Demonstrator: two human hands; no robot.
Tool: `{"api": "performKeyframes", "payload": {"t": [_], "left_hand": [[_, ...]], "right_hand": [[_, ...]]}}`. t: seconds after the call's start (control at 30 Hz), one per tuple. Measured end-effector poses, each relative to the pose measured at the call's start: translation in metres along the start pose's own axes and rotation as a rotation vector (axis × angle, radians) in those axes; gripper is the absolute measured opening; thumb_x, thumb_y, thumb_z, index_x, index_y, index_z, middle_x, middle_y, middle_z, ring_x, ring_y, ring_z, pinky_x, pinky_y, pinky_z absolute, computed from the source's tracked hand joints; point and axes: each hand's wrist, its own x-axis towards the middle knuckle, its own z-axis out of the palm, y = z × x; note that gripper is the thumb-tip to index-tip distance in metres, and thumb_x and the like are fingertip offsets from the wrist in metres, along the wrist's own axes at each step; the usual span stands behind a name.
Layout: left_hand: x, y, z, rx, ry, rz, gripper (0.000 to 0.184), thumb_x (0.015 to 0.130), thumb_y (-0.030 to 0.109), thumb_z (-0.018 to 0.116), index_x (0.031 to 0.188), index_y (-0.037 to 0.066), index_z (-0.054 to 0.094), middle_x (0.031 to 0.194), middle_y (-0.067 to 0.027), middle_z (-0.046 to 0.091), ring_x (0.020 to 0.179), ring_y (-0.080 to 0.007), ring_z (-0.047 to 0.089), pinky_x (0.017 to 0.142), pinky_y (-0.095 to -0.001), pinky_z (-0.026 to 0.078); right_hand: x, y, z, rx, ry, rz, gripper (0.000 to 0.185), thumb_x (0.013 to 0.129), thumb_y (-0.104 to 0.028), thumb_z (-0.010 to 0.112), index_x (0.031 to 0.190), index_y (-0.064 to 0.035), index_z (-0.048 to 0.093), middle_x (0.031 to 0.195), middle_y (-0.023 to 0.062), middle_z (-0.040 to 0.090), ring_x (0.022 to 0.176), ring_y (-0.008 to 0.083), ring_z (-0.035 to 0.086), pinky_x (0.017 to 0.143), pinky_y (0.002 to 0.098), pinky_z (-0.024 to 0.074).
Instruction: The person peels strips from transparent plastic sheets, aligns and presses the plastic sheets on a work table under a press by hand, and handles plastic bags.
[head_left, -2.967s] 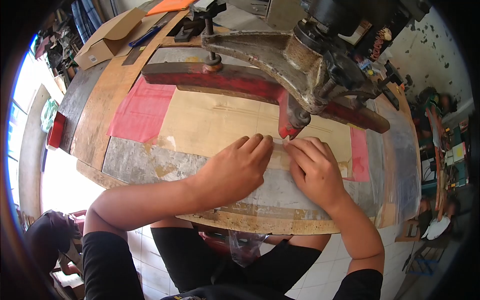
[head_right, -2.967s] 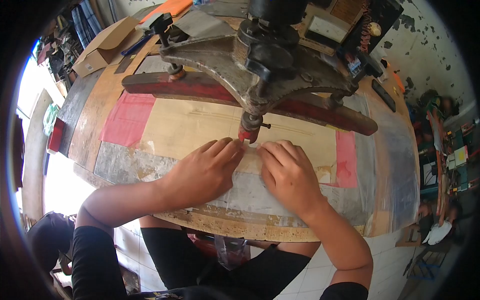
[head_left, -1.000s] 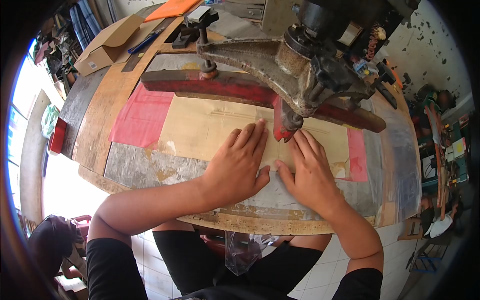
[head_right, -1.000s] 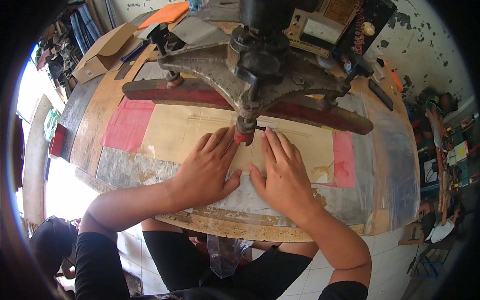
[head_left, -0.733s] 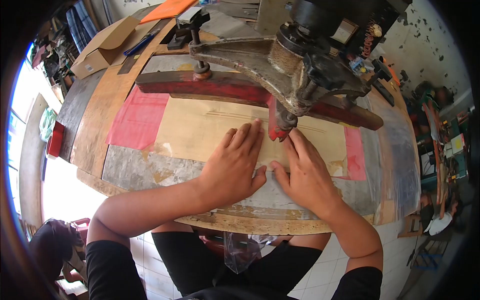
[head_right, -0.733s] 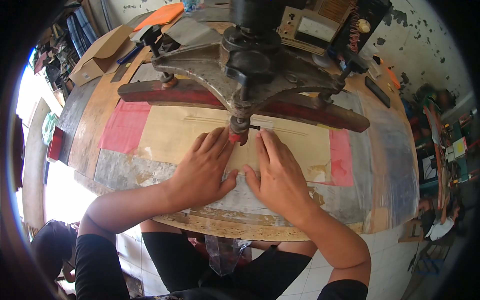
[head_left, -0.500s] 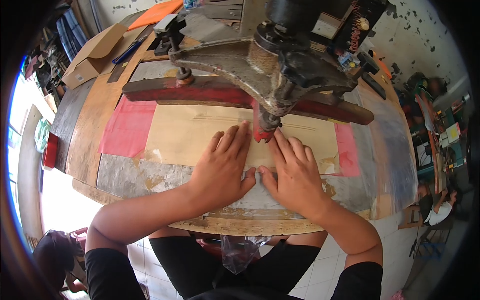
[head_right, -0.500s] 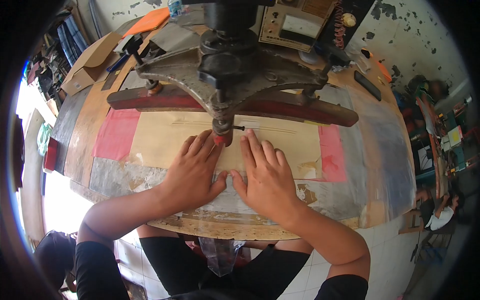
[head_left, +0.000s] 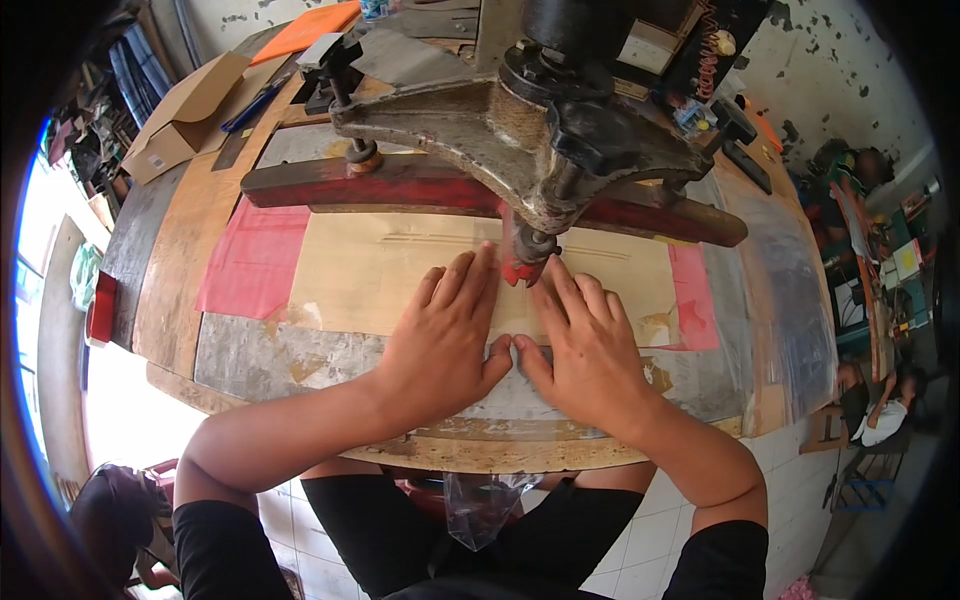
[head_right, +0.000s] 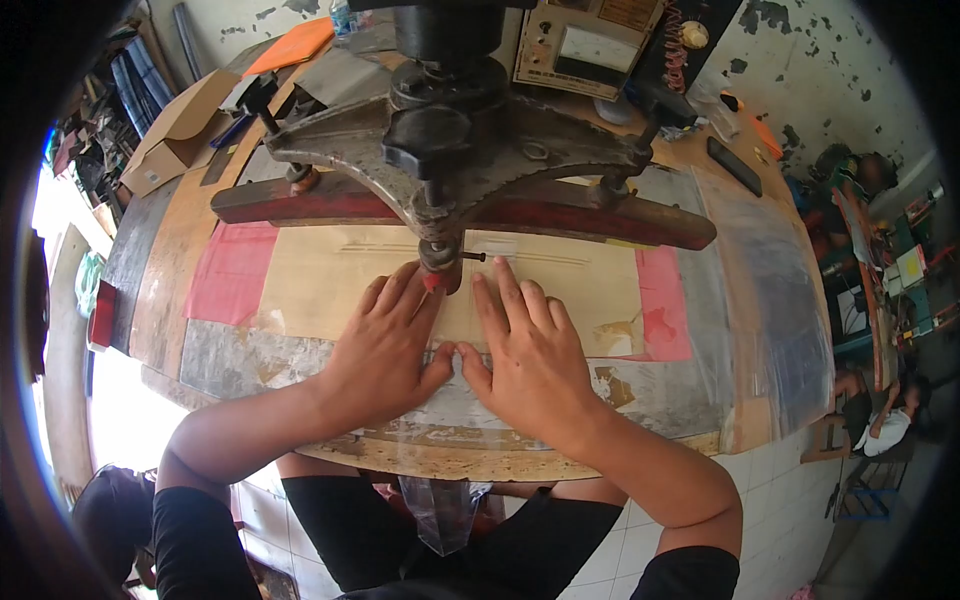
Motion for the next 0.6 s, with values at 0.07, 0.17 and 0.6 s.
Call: {"api": "performKeyframes", "payload": {"t": [0.07,0.17,0.6], "left_hand": [[-0.001,0.0,-0.001,0.008,-0.007,0.002,0.066,0.094,0.034,0.057,0.135,-0.018,0.052,0.144,-0.0341,0.049,0.142,-0.0449,0.042,0.12,-0.052,0.031],[-0.001,-0.001,-0.001,0.017,-0.01,0.006,0.066,0.094,0.034,0.057,0.135,-0.018,0.051,0.145,-0.0342,0.048,0.142,-0.0447,0.041,0.12,-0.0518,0.031],[-0.002,-0.003,0.002,0.071,0.009,0.02,0.069,0.095,0.036,0.055,0.14,-0.017,0.049,0.149,-0.033,0.047,0.141,-0.0441,0.043,0.12,-0.0521,0.032]], "right_hand": [[0.0,0.0,0.0,0.003,0.0,-0.001,0.068,0.094,-0.036,0.065,0.147,0.0054,0.052,0.153,0.0273,0.05,0.123,0.0335,0.055,0.103,0.0417,0.0442],[0.001,0.0,-0.002,0.017,-0.004,-0.003,0.067,0.094,-0.035,0.065,0.146,0.0053,0.053,0.152,0.0267,0.05,0.123,0.0334,0.055,0.103,0.0418,0.0443],[0.007,0.016,-0.006,0.06,0.049,-0.088,0.058,0.091,-0.034,0.07,0.134,0.0038,0.063,0.143,0.0229,0.059,0.114,0.0324,0.059,0.095,0.042,0.0465]]}}
